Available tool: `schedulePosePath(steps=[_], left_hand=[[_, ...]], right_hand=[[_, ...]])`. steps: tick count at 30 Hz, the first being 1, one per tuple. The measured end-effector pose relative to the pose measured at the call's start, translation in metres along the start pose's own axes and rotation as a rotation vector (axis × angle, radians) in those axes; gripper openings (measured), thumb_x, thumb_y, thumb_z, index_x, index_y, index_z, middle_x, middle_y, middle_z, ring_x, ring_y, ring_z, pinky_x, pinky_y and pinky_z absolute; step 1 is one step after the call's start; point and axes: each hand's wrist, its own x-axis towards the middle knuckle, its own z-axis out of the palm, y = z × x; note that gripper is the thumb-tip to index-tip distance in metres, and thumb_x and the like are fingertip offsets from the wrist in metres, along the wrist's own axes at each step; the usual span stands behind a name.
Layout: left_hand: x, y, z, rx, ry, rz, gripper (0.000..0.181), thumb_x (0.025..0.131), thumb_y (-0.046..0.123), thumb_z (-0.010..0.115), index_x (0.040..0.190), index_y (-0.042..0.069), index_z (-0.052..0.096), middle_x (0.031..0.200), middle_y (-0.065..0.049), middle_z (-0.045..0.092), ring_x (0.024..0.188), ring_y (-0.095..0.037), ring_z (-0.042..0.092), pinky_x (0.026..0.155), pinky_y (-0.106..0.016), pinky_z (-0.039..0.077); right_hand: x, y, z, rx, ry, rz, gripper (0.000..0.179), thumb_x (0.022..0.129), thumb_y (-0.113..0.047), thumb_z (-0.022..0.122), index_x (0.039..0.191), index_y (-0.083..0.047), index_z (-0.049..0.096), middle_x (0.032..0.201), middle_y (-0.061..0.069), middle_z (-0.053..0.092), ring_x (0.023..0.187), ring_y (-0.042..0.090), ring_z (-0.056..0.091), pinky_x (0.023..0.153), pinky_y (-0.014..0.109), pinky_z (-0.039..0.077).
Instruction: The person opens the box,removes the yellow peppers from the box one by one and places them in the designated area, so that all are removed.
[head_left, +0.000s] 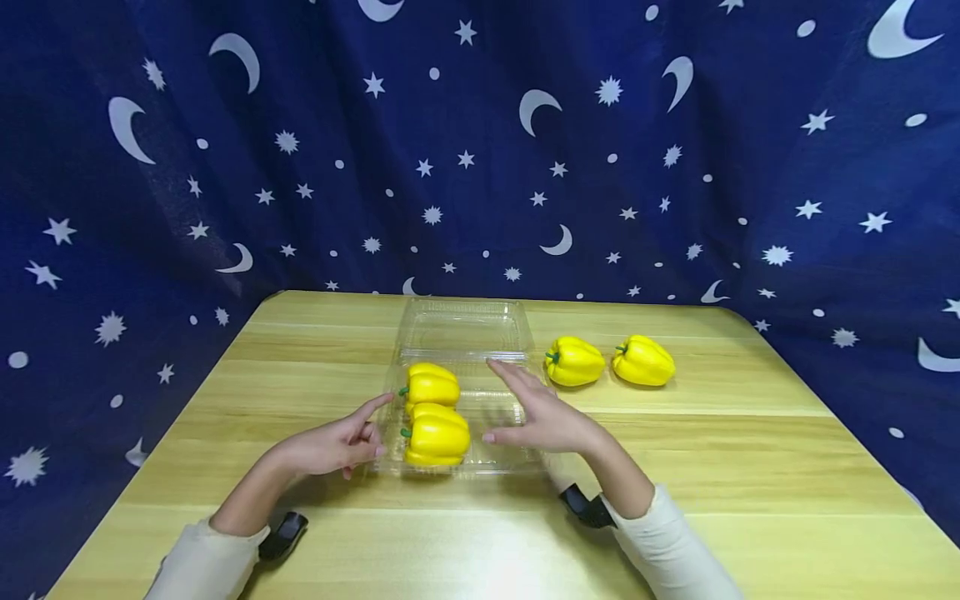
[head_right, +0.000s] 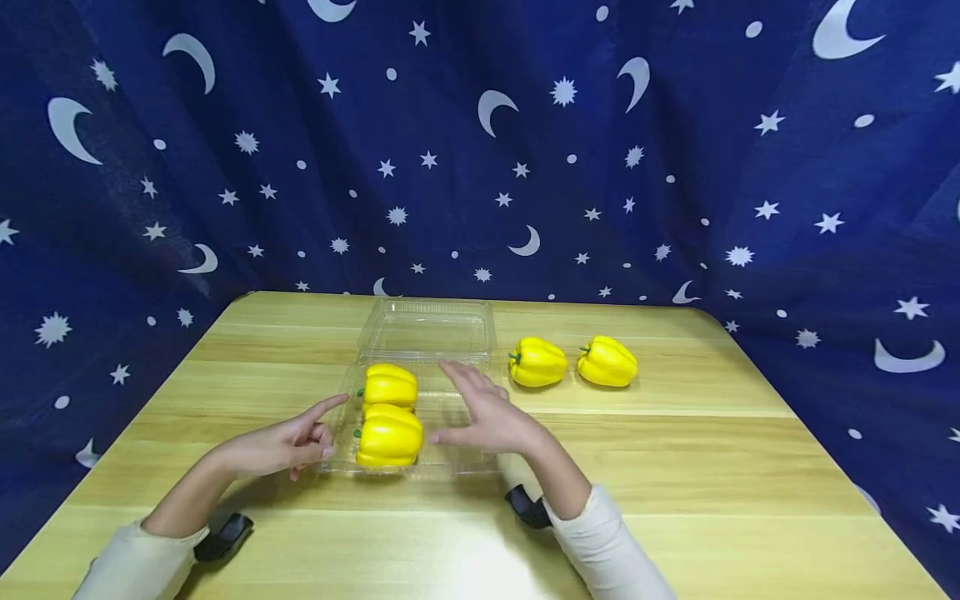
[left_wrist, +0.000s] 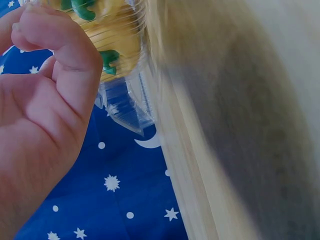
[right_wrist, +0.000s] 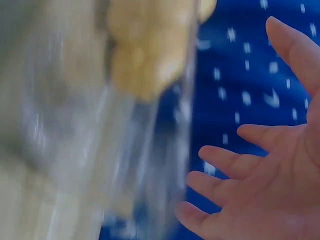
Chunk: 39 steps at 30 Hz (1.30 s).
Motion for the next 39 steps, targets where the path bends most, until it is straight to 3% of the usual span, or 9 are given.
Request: schedulePosePath(steps=[6, 14, 21, 29, 39], left_hand=[[0.001, 0.001, 0.001, 0.005, 0.001, -0.016, 0.074, 0.095, 0.013, 0.046, 0.145, 0.006, -0.007, 0.085, -0.006, 0.043, 0.064, -0.016, 0.046, 0.052, -0.028, 0.047], [0.001, 0.0, -0.001, 0.007, -0.003, -0.008, 0.074, 0.095, 0.014, 0.046, 0.145, 0.005, -0.008, 0.083, -0.006, 0.042, 0.061, -0.014, 0.045, 0.052, -0.029, 0.047], [0.0, -0.002, -0.002, 0.005, 0.004, -0.019, 0.075, 0.095, 0.016, 0.048, 0.145, 0.007, -0.007, 0.084, -0.007, 0.043, 0.062, -0.013, 0.045, 0.052, -0.03, 0.048], [0.0, 0.004, -0.002, 0.003, -0.002, -0.014, 0.075, 0.094, 0.014, 0.048, 0.145, 0.006, -0.007, 0.083, -0.007, 0.042, 0.063, -0.014, 0.045, 0.051, -0.029, 0.047], [0.002, 0.001, 0.001, 0.005, -0.007, -0.02, 0.074, 0.095, 0.017, 0.048, 0.145, 0.006, -0.005, 0.083, -0.005, 0.043, 0.064, -0.016, 0.047, 0.051, -0.027, 0.047]], right_hand=[[0.006, -0.018, 0.027, 0.011, -0.057, 0.002, 0.09, 0.078, -0.04, 0.069, 0.147, -0.018, 0.015, 0.151, 0.01, 0.019, 0.138, 0.033, 0.017, 0.106, 0.06, 0.018], [0.011, -0.019, 0.048, 0.071, -0.108, 0.064, 0.083, 0.083, -0.039, 0.064, 0.147, -0.016, 0.016, 0.145, 0.016, 0.026, 0.131, 0.034, 0.03, 0.104, 0.052, 0.03], [0.017, -0.014, 0.055, 0.076, -0.118, 0.072, 0.078, 0.086, -0.037, 0.061, 0.146, -0.014, 0.018, 0.142, 0.019, 0.031, 0.127, 0.034, 0.037, 0.102, 0.051, 0.033], [0.025, -0.011, 0.056, 0.161, -0.149, 0.059, 0.081, 0.083, -0.029, 0.066, 0.146, -0.01, 0.019, 0.143, 0.019, 0.031, 0.128, 0.032, 0.037, 0.105, 0.047, 0.032], [0.024, -0.01, 0.06, 0.073, -0.135, 0.043, 0.079, 0.081, -0.024, 0.069, 0.145, -0.012, 0.023, 0.137, 0.018, 0.04, 0.124, 0.03, 0.041, 0.103, 0.048, 0.033]])
